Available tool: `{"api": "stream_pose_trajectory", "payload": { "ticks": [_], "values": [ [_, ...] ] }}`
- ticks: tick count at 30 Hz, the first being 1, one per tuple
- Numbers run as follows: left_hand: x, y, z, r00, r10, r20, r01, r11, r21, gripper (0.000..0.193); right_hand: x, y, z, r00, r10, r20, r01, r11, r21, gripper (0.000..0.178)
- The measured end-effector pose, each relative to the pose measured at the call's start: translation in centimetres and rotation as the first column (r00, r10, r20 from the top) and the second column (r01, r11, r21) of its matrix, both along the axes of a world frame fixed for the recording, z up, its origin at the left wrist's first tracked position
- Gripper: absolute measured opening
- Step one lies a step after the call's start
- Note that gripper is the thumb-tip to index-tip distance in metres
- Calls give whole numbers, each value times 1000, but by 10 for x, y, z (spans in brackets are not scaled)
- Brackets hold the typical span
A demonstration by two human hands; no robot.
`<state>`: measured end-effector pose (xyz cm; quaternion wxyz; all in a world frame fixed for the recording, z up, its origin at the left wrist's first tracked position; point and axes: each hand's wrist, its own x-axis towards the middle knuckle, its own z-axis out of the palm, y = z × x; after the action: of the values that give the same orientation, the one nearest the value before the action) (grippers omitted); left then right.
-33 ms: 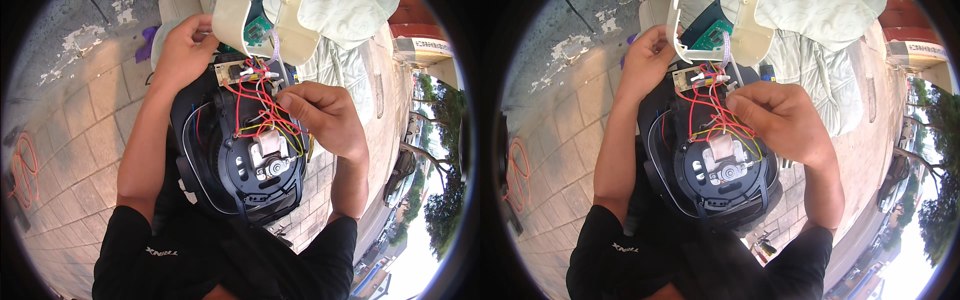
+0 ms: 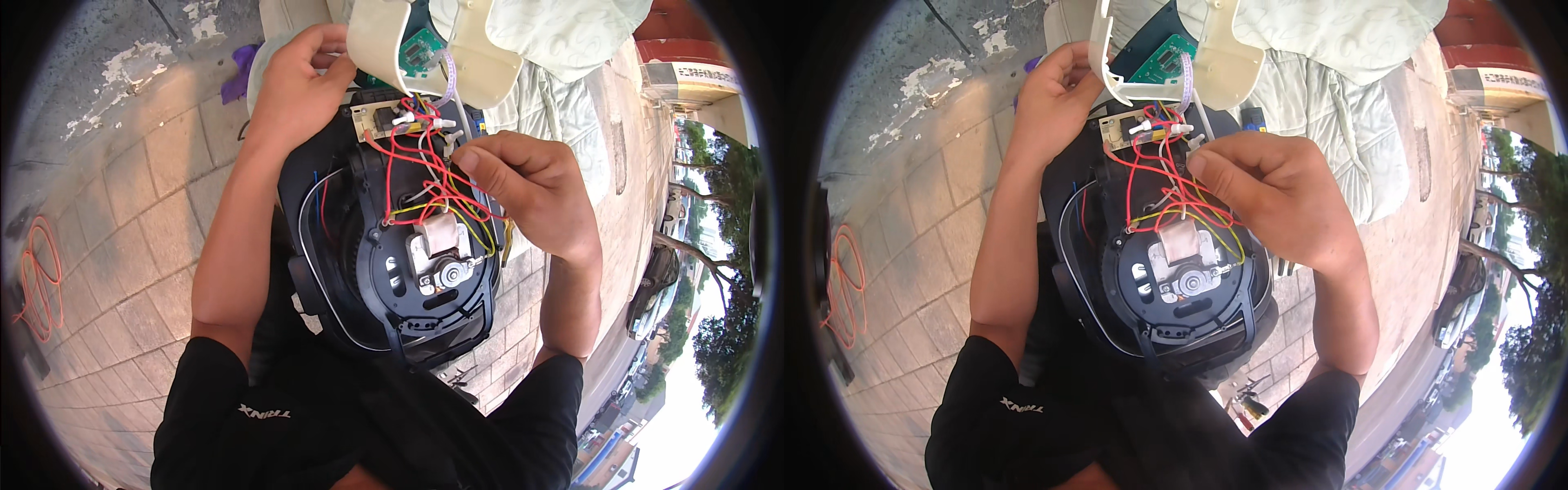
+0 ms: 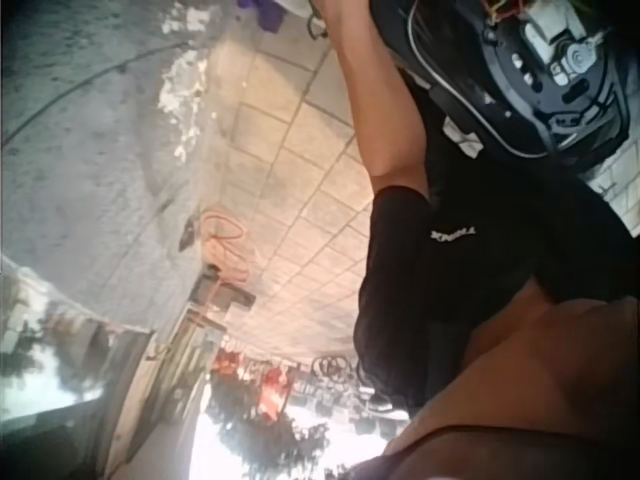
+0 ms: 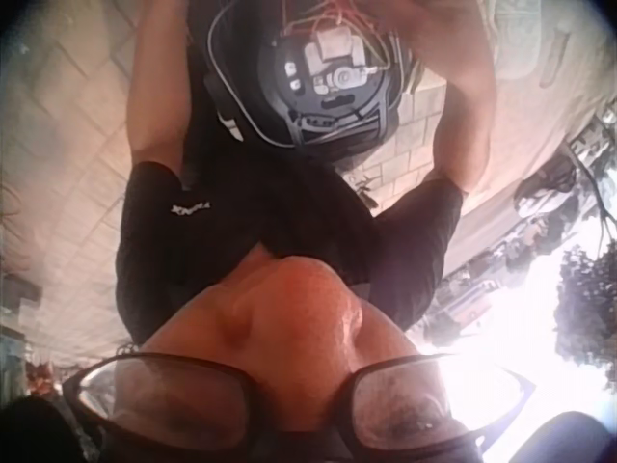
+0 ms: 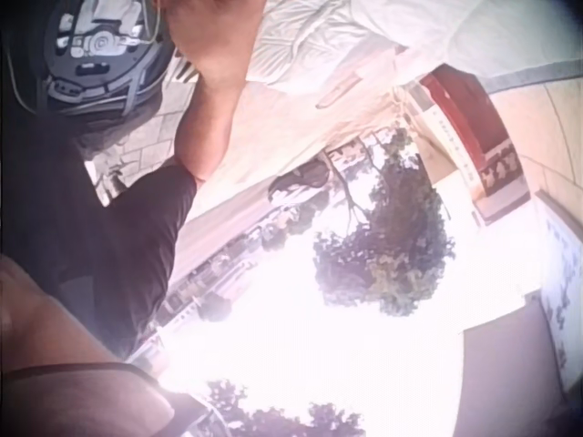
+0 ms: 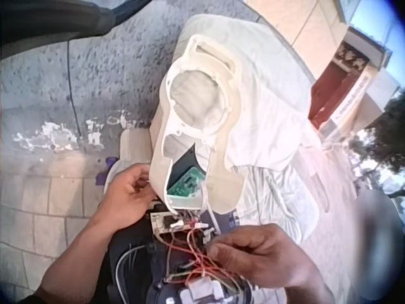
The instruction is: The person repairs a small washing machine by connecting multiple colored wires to a circuit board and motor assembly. They use pliers to strip wire ends and a screwdriver to tighten connections, then reassemble the top lid and internal basket components.
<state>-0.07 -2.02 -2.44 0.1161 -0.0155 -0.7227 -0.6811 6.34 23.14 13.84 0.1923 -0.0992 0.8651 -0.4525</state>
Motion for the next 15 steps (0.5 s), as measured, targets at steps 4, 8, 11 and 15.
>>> {"api": "stream_pose_trajectory", "payload": {
  "ticks": [4,8,11,15],
  "values": [
    [11,-5,12,999,46,-15,-47,996,-79,24,-3,-9,6,991,-80,-103,89,992,88,18],
    [21,-14,20,993,-50,-105,36,991,-127,15,-10,-15,6,966,53,-254,15,966,259,17],
    [30,-24,27,956,-203,-213,162,968,-194,14,-3,-11,6,931,116,-346,1,947,321,19],
    [44,-36,43,890,-387,-241,349,919,-185,20,3,-9,30,962,143,-233,-52,933,356,19]
  ]
}}
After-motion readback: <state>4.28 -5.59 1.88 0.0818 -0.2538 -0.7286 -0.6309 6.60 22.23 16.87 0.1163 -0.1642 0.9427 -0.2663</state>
